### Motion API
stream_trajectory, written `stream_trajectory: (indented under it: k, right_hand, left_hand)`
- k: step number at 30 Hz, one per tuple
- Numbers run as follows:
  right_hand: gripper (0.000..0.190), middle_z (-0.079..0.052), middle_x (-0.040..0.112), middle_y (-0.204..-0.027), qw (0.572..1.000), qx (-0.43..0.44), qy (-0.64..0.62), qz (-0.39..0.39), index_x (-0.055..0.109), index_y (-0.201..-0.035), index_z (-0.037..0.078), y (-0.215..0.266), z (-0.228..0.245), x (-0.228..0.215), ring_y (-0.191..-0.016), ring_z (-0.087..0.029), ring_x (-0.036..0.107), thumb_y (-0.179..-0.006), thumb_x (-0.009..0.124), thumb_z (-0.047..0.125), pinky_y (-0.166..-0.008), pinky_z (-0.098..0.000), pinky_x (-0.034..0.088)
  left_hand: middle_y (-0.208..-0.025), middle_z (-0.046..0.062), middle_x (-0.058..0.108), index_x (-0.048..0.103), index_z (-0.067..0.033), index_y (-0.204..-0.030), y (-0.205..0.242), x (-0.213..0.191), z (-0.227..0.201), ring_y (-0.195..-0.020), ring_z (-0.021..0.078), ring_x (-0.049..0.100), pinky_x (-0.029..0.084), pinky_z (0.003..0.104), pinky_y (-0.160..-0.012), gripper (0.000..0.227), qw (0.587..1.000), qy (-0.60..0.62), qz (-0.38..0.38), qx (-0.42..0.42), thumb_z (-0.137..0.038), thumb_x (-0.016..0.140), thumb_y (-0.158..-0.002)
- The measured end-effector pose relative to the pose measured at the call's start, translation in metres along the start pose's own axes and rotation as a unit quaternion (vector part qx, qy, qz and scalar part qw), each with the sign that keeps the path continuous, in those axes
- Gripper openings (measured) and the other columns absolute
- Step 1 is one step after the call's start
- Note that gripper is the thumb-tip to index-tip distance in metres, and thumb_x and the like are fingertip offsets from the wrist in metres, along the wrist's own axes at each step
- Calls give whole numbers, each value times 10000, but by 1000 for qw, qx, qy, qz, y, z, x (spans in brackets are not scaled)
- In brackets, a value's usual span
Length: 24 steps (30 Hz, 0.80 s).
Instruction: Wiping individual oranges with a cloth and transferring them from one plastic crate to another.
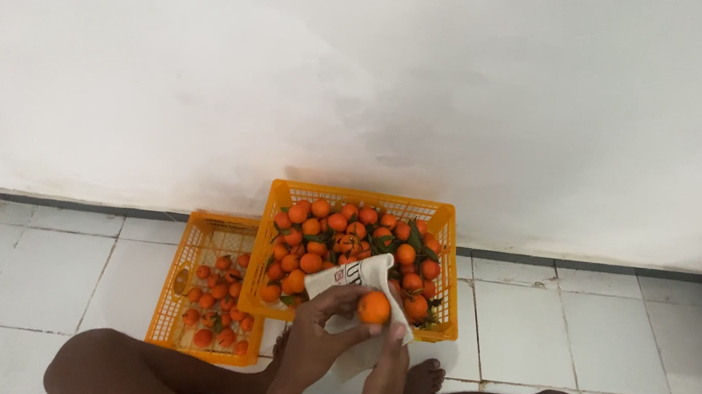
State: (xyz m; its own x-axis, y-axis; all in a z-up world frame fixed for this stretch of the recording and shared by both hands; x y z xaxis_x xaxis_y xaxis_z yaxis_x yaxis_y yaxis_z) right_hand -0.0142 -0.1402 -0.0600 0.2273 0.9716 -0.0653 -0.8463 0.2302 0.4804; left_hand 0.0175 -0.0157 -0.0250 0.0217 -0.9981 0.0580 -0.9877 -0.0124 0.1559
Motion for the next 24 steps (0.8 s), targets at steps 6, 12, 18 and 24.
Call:
stream_trajectory:
  k: [6, 12, 18, 24]
  right_hand:
    - [718, -156, 654, -1402, 995, -100, -29, 10, 510, -1463, 21, 4, 10, 4, -1095, -248, 665, -1003, 201, 477, -895, -380, 512]
    - [795, -207, 591, -1374, 1000, 10, 3, -17, 511, -1440, -4, -10, -1, -4, -1211, -305, 555, -979, 190, 560, -1019, -446, 442]
    - [667, -173, 562, -1478, 988, -149, -5, 37, 394, -1552, 45, 18, 34, 5, -1306, -280, 550, -1027, 197, 407, -1110, -417, 366]
    - [766, -166, 618, -1330, 1000, 5, -7, -18, 498, -1437, -9, -19, -16, -7, -1094, -247, 602, -987, 203, 536, -944, -374, 454]
  left_hand:
    - [-1026, 34, 830, 781, -82, -1121, 3, -3, -9, -936, 145, 745, 550, 300, -872, 502, 999, -41, 16, 23, -138, 933, -646]
    - [-1071, 40, 842, 775, -111, -1127, -2, 3, 4, -908, 147, 765, 573, 318, -869, 514, 999, -44, 12, 15, -167, 932, -641]
    - [-1070, 58, 818, 769, -69, -1160, -2, 4, -1, -963, 159, 746, 562, 317, -900, 507, 997, -60, -21, 42, -125, 904, -675]
    - [-1065, 52, 825, 786, -58, -1133, -4, 6, 1, -941, 155, 720, 555, 318, -911, 503, 999, -26, 24, 7, -134, 924, -656]
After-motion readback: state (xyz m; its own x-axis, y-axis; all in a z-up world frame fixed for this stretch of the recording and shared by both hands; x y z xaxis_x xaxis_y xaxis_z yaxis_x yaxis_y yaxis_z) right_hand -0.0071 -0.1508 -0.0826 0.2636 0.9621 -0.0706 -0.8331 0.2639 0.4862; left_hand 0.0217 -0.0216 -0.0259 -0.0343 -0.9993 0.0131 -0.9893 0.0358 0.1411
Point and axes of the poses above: each hand's wrist, its own y-axis away from the middle knuckle, its own x-axis out of the palm, z = x × y, the point moved 2 cm from there along -y, towards the middle knuckle
